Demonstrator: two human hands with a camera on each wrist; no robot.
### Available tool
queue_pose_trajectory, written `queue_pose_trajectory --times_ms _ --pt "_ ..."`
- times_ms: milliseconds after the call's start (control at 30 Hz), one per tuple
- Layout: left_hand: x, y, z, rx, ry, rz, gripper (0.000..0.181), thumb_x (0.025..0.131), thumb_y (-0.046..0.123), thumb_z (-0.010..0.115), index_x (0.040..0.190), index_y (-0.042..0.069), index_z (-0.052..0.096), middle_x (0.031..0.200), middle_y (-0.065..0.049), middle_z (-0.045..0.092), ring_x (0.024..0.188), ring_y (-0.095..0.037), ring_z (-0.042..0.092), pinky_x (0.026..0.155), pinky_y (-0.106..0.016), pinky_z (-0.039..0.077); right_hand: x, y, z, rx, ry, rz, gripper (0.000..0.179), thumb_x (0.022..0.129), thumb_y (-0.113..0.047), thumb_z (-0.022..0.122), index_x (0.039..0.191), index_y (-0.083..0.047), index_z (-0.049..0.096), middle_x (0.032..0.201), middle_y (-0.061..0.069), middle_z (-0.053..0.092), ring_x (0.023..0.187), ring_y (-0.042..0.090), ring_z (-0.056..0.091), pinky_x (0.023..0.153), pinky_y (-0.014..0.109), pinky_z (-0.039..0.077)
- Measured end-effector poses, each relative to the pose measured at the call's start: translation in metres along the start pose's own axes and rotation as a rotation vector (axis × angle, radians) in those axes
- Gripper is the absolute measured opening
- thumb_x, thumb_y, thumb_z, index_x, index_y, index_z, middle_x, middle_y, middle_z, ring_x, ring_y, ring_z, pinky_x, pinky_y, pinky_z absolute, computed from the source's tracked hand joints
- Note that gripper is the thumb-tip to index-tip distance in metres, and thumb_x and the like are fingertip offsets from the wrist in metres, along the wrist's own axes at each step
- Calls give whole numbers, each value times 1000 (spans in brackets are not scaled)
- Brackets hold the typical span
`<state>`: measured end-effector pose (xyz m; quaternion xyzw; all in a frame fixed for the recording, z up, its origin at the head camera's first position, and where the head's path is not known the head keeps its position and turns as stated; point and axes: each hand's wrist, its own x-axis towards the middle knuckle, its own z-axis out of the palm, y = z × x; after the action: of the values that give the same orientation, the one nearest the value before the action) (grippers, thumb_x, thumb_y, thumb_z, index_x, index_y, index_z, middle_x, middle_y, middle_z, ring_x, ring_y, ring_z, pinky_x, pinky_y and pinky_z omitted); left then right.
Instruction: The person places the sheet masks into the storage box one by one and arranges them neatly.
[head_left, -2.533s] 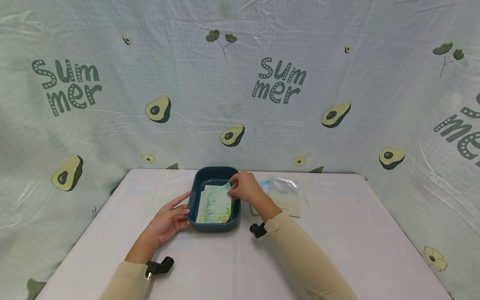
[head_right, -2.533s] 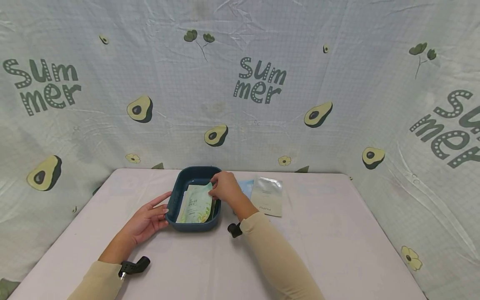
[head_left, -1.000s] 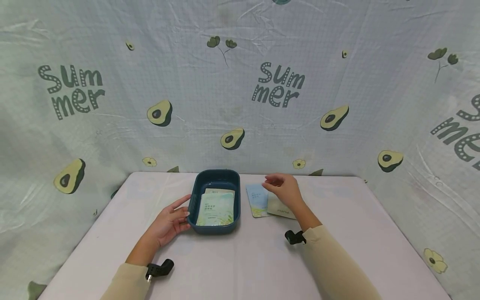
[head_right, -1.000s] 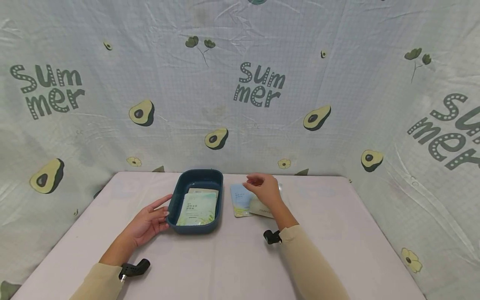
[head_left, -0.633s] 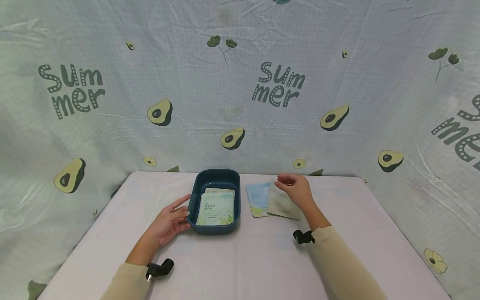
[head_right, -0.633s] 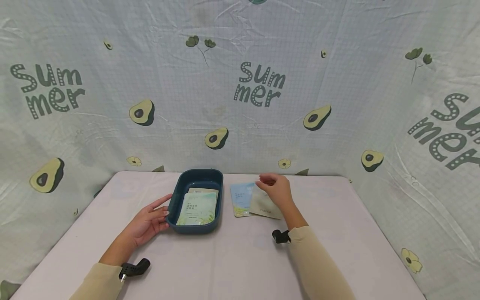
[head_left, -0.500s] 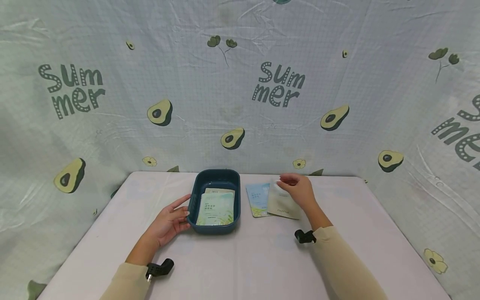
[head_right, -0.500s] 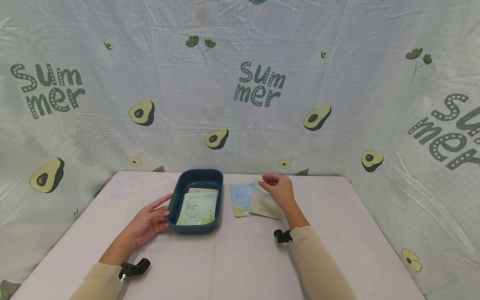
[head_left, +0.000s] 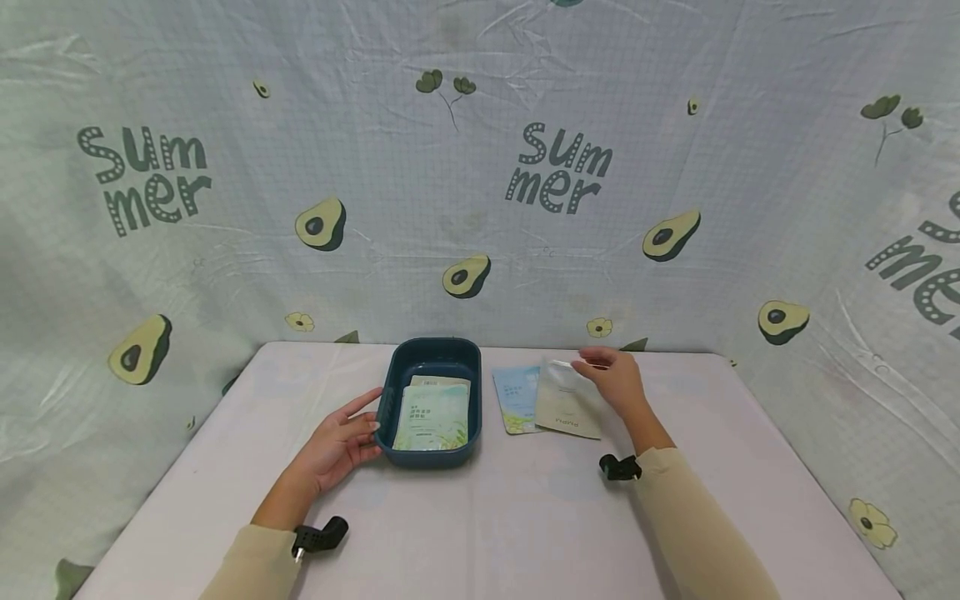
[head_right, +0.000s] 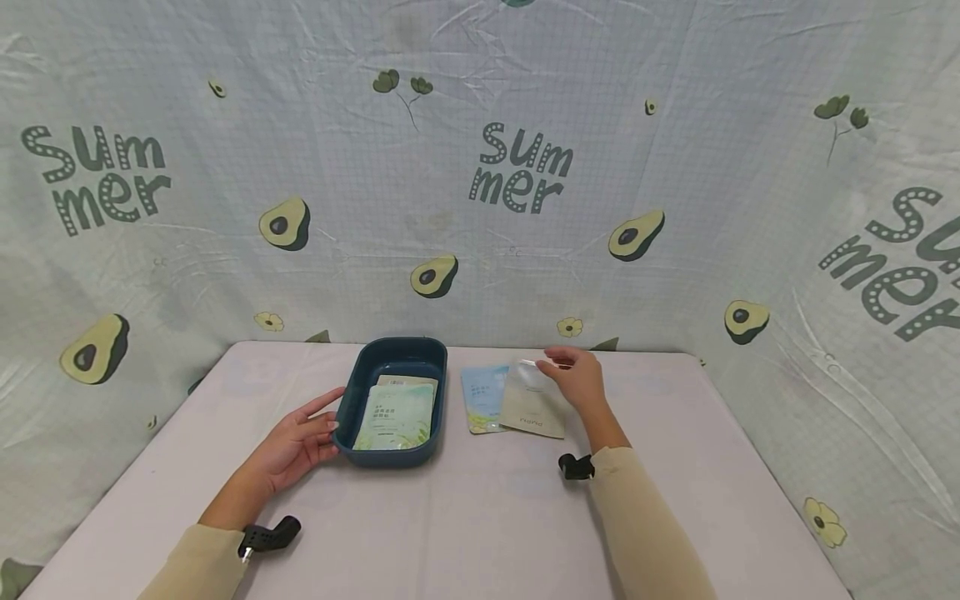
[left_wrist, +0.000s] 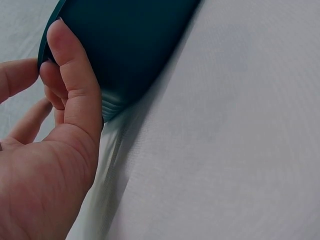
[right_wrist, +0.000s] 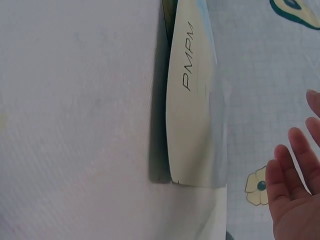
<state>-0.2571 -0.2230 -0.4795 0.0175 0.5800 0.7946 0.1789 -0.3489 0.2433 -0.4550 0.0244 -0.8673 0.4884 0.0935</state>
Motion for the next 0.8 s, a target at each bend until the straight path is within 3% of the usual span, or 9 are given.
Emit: queue_pose_trajectory --times_ms 367,667,800 --pt "0 0 1 -11 -7 5 70 103 1 50 164 15 21 113 -1 65 88 -14 69 77 -28 60 8 7 -4 -16 -29 97 46 93 -26 76 132 -2 67 140 20 62 135 39 53 107 51 49" --pt "0 -1 0 -13 -7 2 69 103 1 49 164 16 21 112 -2 65 88 -15 68 77 -28 60 14 14 -3 -118 -81 148 50 94 -28 74 136 -3 64 149 21 54 142 41 46 112 56 43" --pt "0 0 1 -10 -7 1 69 103 2 50 165 16 20 114 -2 65 88 -15 68 78 -28 60 14 16 -1 -98 -94 196 52 94 -28 74 138 -4 63 153 23 48 145 41 42 115 56 39"
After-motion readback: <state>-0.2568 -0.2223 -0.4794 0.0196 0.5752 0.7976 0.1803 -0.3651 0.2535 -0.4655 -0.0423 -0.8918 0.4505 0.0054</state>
